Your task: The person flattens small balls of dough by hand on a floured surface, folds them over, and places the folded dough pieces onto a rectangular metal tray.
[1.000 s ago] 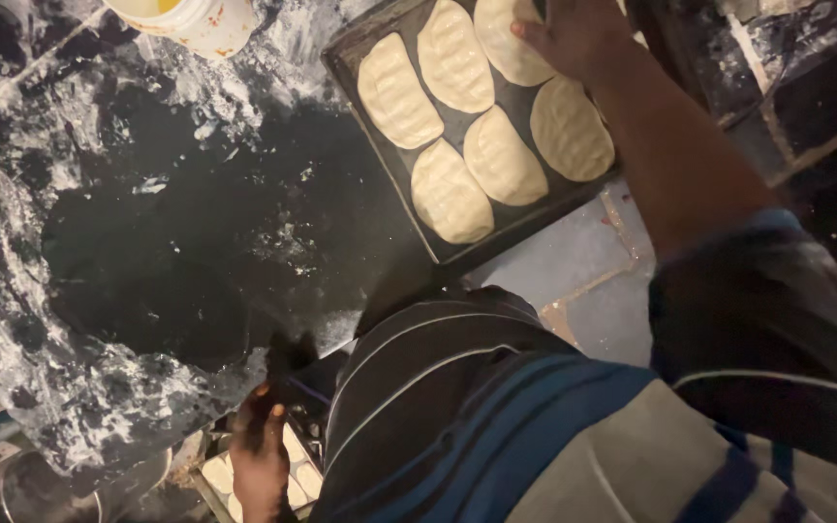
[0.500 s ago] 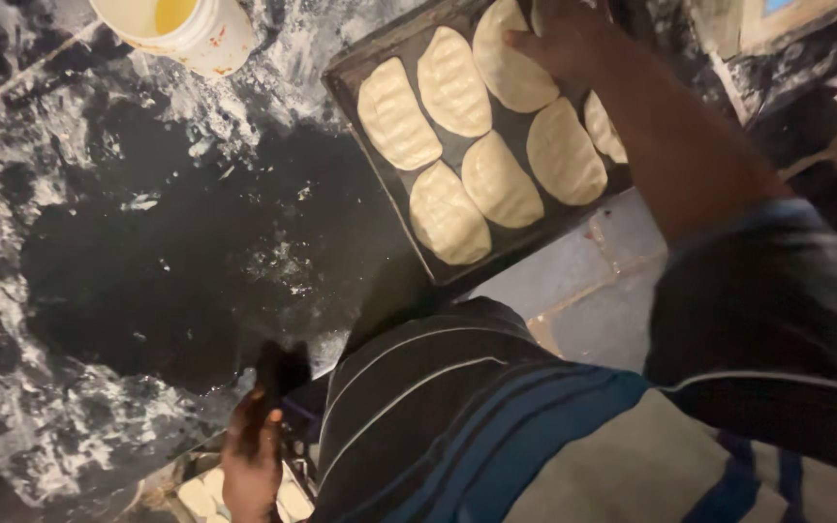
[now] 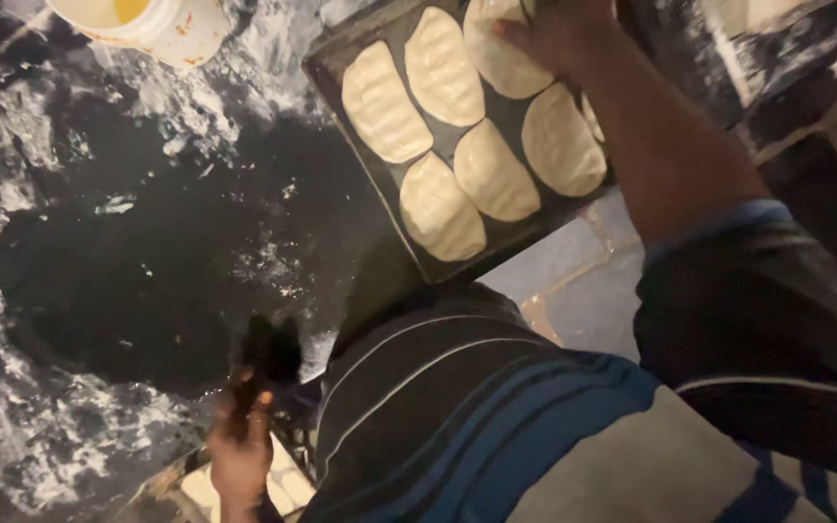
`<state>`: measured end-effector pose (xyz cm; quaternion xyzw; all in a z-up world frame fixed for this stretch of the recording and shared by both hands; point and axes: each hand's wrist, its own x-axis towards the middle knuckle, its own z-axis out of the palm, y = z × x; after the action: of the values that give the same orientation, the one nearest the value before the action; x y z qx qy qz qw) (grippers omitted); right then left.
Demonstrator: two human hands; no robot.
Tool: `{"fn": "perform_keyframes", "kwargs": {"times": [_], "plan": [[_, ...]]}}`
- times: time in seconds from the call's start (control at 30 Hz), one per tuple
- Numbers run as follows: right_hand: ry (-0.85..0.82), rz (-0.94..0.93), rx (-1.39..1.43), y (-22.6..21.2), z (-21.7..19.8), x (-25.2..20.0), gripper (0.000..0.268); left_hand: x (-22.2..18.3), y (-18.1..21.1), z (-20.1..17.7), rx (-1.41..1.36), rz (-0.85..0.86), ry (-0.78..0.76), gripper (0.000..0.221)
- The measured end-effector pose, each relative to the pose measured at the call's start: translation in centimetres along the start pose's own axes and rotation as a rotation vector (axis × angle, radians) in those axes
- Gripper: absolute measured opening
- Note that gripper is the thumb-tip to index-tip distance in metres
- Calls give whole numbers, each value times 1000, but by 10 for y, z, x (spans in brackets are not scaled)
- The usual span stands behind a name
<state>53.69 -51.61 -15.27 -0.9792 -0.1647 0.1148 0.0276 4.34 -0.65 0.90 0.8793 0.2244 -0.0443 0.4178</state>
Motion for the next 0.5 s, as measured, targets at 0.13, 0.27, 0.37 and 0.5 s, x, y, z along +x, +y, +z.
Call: {"fn": "perform_keyframes", "kwargs": {"times": [0.13, 0.27, 0.37, 0.5], "plan": [[164, -29, 154, -21, -43, -23, 94, -4, -2, -8, -187, -198, 76, 46], [64, 47, 144, -44, -53, -60, 98, -23, -15, 1, -360, -245, 94, 43], [-28, 110, 178, -55, -31, -77, 103, -24, -17, 5, -235, 34, 120, 37], [-119, 148, 192, -55, -21, -71, 105, -12, 0, 3, -243, -53, 42, 41]]}}
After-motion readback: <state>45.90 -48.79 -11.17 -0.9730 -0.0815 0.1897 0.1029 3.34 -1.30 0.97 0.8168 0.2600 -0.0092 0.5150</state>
